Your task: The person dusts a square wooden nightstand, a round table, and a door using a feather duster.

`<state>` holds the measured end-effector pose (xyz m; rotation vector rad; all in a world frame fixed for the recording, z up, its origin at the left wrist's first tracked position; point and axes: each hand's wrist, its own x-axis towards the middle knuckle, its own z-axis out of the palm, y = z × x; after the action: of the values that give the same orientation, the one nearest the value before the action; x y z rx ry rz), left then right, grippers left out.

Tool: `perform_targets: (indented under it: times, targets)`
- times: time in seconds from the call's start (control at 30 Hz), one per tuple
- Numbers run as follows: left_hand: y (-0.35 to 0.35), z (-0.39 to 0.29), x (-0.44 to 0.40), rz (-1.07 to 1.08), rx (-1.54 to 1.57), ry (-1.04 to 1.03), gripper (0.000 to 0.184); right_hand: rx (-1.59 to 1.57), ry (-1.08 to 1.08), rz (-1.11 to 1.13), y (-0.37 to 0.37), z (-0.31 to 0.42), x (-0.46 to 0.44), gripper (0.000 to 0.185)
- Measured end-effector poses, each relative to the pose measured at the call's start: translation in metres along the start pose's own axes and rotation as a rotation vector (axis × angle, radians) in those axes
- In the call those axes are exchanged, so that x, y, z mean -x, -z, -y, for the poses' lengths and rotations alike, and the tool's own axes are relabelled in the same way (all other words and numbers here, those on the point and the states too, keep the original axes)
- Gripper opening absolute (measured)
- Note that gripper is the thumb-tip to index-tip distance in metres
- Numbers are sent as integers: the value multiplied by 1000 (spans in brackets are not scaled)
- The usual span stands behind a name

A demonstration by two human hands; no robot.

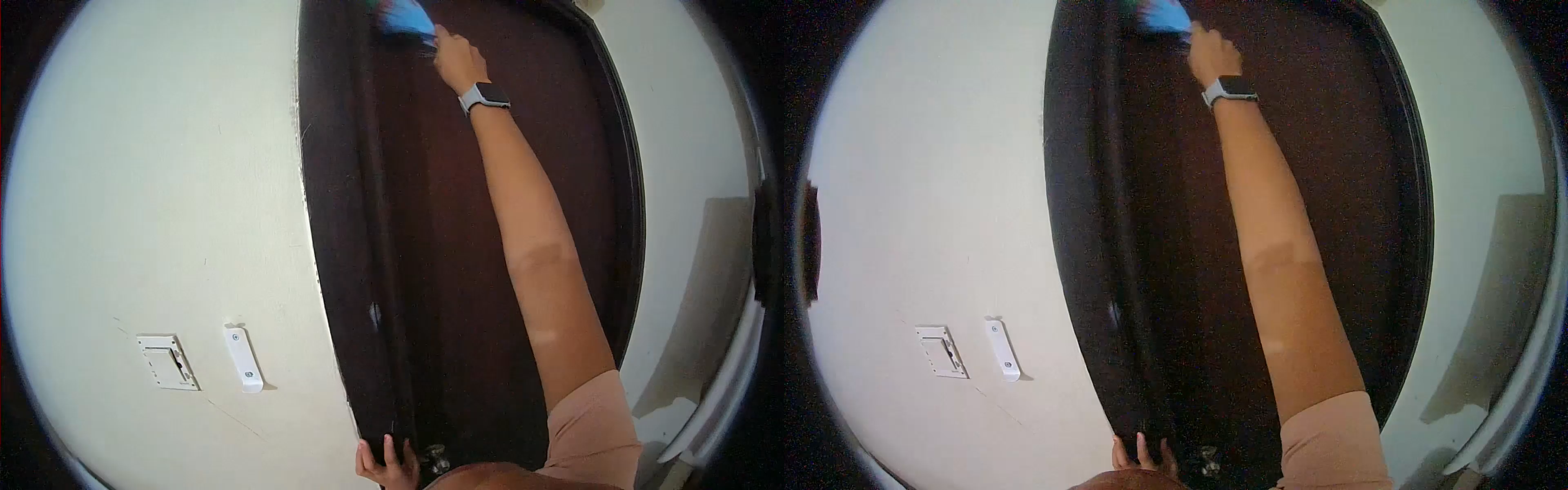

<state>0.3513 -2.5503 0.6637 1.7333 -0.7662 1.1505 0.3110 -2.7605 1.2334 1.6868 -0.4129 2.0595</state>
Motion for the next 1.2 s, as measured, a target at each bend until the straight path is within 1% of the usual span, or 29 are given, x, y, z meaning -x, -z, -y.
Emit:
perform_targets:
  times: [0.1,0.2,0.23,0.3,0.37,0.4,0.5,0.6,0.7,0.8,0.9,1.0,1.1,1.2]
  targets:
    - [-2,-1,-2,-36,-21,2,44,-19,-173,-12,1,-6,-8,27]
    - [-5,-2,-3,-66,-40,3,53,97,-29,27,9,-13,-5,25]
    - [-5,-3,-4,-70,-46,8,56,90,-77,17,10,-16,-6,25]
    - [-5,-2,-3,-53,-79,25,55,72,-168,-1,12,-22,-6,23]
    - [-6,-2,-1,-31,-113,42,54,91,-45,-46,10,-28,-3,21]
    - [-10,-2,-2,-85,-140,34,54,103,12,-69,11,-31,0,22]
    - [-12,-9,-5,-162,-106,32,52,181,83,-91,18,-40,4,20]
    - [-6,-19,-12,-220,28,79,36,171,11,-90,18,-44,7,18]
    - [-6,-17,-12,-213,69,68,42,174,231,-74,23,-57,14,17]
    - [-8,-17,-12,-229,18,28,41,158,-45,-90,15,-61,10,18]
    - [-10,-20,-12,-247,26,53,40,172,25,-87,12,-69,11,18]
    - [-11,-19,-13,-254,20,23,39,122,-34,35,16,-86,19,31]
    - [-8,-20,-16,-246,-36,-8,38,118,-230,-69,12,-97,16,19]
    - [-11,-23,-14,-282,-2,43,37,164,-68,-22,20,-114,26,20]
